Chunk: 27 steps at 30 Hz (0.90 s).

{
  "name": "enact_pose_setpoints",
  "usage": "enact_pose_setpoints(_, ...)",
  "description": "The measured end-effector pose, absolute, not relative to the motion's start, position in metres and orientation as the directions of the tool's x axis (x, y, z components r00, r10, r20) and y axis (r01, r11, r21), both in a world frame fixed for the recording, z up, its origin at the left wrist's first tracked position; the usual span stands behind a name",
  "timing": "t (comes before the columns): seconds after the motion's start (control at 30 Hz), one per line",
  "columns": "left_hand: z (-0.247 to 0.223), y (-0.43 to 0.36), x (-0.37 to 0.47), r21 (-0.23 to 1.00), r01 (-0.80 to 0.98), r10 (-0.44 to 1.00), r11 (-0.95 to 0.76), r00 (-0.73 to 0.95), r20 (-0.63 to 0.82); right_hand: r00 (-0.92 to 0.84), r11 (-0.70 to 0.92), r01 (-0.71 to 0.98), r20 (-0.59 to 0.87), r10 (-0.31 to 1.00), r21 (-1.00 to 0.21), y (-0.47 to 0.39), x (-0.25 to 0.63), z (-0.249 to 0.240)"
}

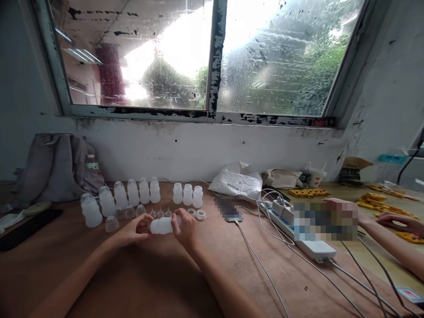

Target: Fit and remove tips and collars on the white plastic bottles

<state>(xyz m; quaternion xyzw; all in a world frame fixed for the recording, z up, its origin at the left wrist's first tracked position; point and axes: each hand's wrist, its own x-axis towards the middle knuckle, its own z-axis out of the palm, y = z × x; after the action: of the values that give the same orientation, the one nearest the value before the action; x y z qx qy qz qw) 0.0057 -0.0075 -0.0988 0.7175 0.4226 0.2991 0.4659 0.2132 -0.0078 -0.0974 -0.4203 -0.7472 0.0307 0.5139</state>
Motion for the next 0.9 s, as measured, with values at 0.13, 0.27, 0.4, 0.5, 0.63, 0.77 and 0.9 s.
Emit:
enact_pose_setpoints(0.13,-0.099,-0.005,0.003,0.908,0.317,0.915,-0.274,0.376,0.145,0.025,0.526,0.562,0.649,0.760,-0.638,0.003,0.218,-0.099)
enact_pose_setpoints(0.27,-0.102,-0.005,0.003,0.859,0.377,0.920,-0.346,0.318,0.231,0.053,0.507,0.511,0.614,0.788,-0.694,0.004,0.218,-0.100)
enact_pose_setpoints(0.4,-0.105,-0.005,0.005,0.796,0.460,0.917,-0.394,0.259,0.305,0.062,0.499,0.474,0.593,0.803,-0.725,0.005,0.216,-0.101)
enact_pose_setpoints(0.5,-0.107,-0.007,0.009,0.789,0.477,0.922,-0.386,0.223,0.316,0.072,0.485,0.457,0.575,0.815,-0.745,0.006,0.216,-0.102)
enact_pose_setpoints(0.63,-0.109,-0.008,0.012,0.814,0.477,0.943,-0.331,0.132,0.306,0.097,0.458,0.442,0.548,0.831,-0.771,0.007,0.217,-0.101)
enact_pose_setpoints(0.77,-0.108,-0.007,0.011,0.841,0.464,0.955,-0.277,0.036,0.295,0.167,0.416,0.393,0.509,0.845,-0.820,0.010,0.222,-0.099)
enact_pose_setpoints(0.9,-0.109,-0.007,0.010,0.798,0.520,0.942,-0.303,0.037,0.334,0.249,0.253,0.176,0.292,0.923,-0.951,0.018,0.226,-0.102)
